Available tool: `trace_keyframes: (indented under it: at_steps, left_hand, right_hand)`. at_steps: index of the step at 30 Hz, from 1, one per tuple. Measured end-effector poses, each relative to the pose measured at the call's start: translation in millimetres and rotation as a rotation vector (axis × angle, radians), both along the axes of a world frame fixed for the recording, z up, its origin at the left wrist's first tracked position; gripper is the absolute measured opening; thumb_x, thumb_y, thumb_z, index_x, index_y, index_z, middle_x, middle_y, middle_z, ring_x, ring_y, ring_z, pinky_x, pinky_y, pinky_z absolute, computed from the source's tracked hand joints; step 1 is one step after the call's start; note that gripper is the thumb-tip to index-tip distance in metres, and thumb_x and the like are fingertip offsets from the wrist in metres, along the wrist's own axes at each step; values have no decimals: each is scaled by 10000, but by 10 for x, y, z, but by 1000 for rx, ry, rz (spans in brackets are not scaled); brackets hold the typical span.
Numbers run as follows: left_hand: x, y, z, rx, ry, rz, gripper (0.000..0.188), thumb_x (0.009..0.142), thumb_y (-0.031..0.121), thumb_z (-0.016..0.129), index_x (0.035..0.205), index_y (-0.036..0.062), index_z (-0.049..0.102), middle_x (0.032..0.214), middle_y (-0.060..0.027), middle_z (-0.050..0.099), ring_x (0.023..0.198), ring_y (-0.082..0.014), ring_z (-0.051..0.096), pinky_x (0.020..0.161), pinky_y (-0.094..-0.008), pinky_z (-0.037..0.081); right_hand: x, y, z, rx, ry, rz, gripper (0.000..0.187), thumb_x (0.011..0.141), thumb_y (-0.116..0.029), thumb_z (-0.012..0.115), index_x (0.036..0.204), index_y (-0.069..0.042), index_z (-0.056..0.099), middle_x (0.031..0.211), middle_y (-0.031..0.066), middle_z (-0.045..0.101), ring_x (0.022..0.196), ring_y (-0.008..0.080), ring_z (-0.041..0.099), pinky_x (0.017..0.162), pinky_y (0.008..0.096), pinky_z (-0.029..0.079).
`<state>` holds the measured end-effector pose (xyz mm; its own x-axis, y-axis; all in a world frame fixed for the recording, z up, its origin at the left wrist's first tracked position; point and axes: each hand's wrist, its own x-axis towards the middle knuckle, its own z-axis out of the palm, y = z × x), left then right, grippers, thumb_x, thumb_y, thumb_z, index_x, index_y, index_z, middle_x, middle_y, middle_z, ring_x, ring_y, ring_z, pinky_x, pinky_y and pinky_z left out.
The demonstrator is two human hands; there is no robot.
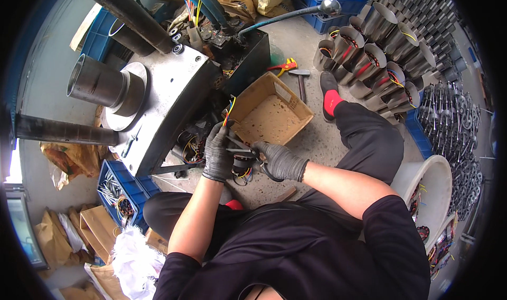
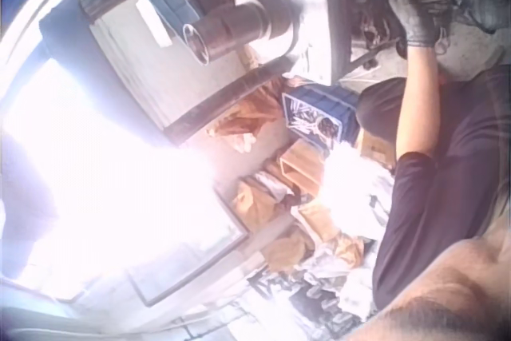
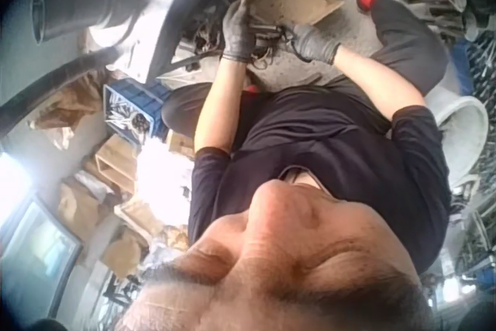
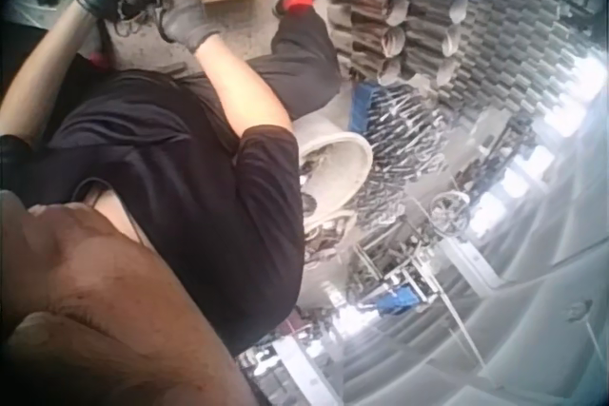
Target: Cutting wires, marking a stator-like component, and inserting it into a pressing machine for assembly.
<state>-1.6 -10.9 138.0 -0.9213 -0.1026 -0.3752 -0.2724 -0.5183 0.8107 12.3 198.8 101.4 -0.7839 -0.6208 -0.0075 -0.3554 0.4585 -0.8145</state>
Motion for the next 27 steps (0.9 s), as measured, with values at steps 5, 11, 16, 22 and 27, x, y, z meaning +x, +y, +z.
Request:
trace_keyframes:
  at_steps: [5,11,16,22,27]
  left_hand:
    - [7,-88,-95,-152,5,-49,265,1030,237,607,1205,42,649,721,61,526,549,-23,433,489,-196,367]
    - [13,-60,-211,-189,-14,-46,268,1023,227,628,1199,26,640,708,54,504,568,-40,493,512,-210,467]
    - [45,14,-51,-229,-61,-193,226,996,175,651,1129,-7,661,768,20,566,649,-96,617,632,-287,596]
    - [57,14,-205,-503,-20,-370,220,970,149,674,1124,-8,690,857,-2,658,708,-89,630,637,-232,513]
    - [34,0,-369,-685,29,-433,251,970,160,680,1143,-22,696,922,-20,699,811,-84,625,738,-254,516]
  right_hand:
    - [-120,-26,319,-9,-310,-278,618,869,-299,791,1356,-15,538,1139,208,701,1051,347,699,922,423,548]
    - [-303,71,134,-120,-350,-286,748,902,-361,786,1482,-16,466,1140,153,674,1041,234,644,939,367,511]
    - [-434,125,119,-136,-439,-238,731,896,-409,787,1431,11,517,1282,205,668,1184,273,645,999,368,501]
    - [-508,139,194,-114,-501,-305,544,925,-353,769,1331,-19,627,1111,148,716,1007,204,666,912,344,515]
    - [-478,139,293,-79,-434,-293,426,927,-311,770,1206,-9,657,998,114,710,923,199,669,836,336,519]
